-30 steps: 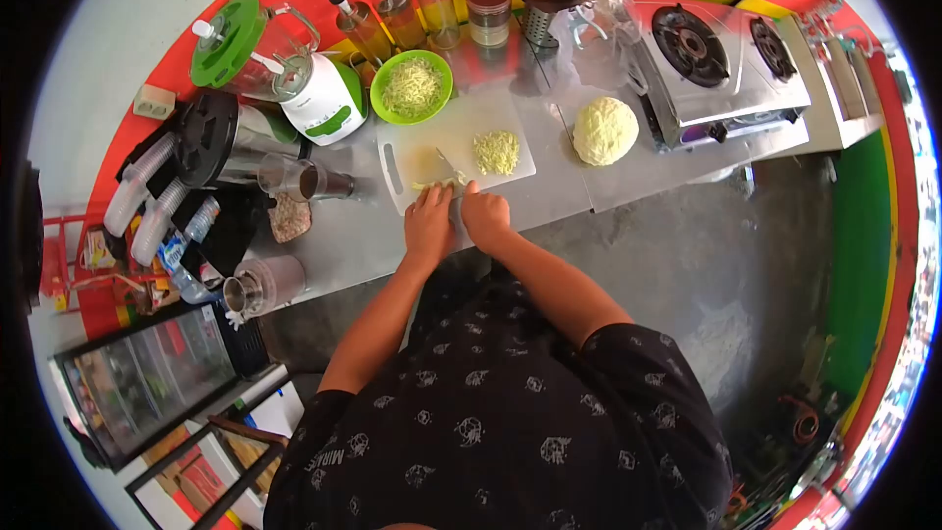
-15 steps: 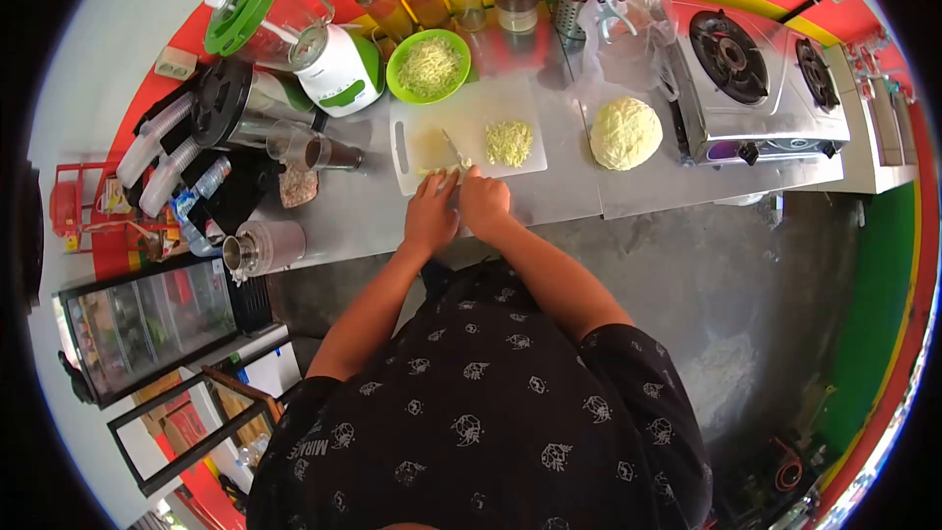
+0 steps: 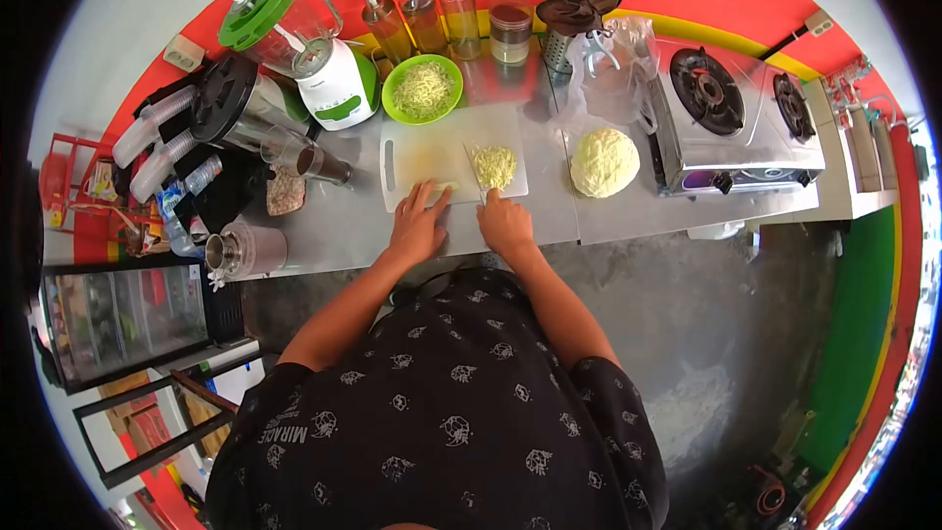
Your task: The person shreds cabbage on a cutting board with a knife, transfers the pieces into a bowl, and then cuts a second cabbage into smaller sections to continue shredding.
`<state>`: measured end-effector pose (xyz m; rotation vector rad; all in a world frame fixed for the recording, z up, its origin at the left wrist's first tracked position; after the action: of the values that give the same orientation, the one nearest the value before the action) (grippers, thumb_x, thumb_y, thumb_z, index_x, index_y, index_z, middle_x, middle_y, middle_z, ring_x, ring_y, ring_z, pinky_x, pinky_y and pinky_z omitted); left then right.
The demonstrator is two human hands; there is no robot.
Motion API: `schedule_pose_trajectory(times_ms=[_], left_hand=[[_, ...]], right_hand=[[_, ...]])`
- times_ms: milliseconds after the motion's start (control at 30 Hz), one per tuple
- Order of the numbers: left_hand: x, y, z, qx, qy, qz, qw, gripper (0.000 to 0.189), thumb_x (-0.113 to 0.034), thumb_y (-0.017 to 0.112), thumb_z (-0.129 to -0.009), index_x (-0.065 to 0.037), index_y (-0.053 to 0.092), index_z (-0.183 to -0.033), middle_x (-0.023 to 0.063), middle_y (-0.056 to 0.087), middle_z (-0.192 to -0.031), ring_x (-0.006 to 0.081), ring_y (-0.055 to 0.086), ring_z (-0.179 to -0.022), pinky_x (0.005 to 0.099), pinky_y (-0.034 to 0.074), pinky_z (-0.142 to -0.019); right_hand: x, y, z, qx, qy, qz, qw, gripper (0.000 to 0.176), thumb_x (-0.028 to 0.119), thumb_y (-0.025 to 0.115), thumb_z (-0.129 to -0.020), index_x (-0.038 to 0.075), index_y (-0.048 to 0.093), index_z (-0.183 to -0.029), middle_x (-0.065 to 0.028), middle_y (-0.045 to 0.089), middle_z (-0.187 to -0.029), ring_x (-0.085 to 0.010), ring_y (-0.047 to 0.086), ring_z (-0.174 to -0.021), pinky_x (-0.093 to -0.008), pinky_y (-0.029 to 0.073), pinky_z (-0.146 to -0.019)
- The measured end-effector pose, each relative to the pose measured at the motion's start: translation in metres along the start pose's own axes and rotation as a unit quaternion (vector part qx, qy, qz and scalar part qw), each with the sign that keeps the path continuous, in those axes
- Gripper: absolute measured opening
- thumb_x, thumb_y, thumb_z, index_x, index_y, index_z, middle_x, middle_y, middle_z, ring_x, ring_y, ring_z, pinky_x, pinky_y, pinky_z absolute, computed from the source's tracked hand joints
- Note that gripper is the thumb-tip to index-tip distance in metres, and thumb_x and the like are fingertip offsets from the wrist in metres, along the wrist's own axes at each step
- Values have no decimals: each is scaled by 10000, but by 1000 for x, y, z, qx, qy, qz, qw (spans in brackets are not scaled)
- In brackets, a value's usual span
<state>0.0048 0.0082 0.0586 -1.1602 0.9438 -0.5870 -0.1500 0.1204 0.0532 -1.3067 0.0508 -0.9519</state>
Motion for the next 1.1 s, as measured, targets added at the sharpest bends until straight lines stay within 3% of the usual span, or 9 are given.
schedule_pose_trajectory(times_ms=[300,467,600,667,900,967,1100], left_hand=[[-16,-1,-10,-1,5,10,1000,796,-90,735,-729,-112,508,-1493,133,430,-1497,321,403,-1408,503,371,-1102],[-15,0,-5,-21,11,12,1000,772,-82,725,-737,-100,509,-1478,111,467,-1450,310,469,-1347,481,430,-1027],[-16,1,-9,-55,24,-4,998,763,-74,709,-736,-100,507,-1472,107,487,-1429,305,494,-1327,474,461,-990],[-17,0,-9,-50,18,-5,999,754,-75,692,-731,-100,518,-1464,104,488,-1433,310,494,-1326,477,465,-996],[-13,-5,-12,-23,20,15,999,678,-26,698,-745,-66,542,-1404,93,512,-1405,289,508,-1306,466,478,-975],[-15,-6,-15,-29,17,25,999,646,4,674,-751,-61,556,-1383,95,521,-1391,292,516,-1297,454,487,-971],[-16,-9,-14,-1,-3,18,1000,711,-46,708,-730,-90,538,-1420,79,517,-1394,294,507,-1307,443,493,-1003]], right_hand=[[9,19,-1,13,-47,-43,998,333,292,505,-1025,-26,493,-1122,-343,687,-913,-544,664,-884,-623,517,-818],[24,25,6,-77,-74,104,989,200,183,560,-959,-2,555,-1036,-183,726,-750,-370,743,-707,-477,599,-628],[31,27,13,-66,-45,125,989,228,168,558,-939,-14,552,-1076,-192,736,-780,-370,747,-716,-477,598,-638],[31,29,17,-103,-70,179,976,143,145,577,-910,35,562,-1001,-118,726,-686,-296,744,-627,-409,594,-556],[23,31,4,-63,-41,179,981,191,146,558,-926,17,539,-1066,-131,739,-726,-308,755,-666,-416,600,-579],[27,24,-9,16,-19,155,988,371,130,550,-919,-69,515,-1231,-186,754,-843,-355,762,-783,-440,608,-682],[38,8,2,17,-49,164,985,342,134,565,-908,-59,517,-1186,-192,755,-871,-361,762,-816,-447,608,-697]])
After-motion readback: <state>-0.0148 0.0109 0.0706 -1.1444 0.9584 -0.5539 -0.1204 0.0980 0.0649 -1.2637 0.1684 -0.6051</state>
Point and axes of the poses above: each hand's wrist, its own z-axis away from the middle knuckle, its own y-axis out of the palm, x = y × z, the point moved 4 cm from there along -z, towards the middle knuckle
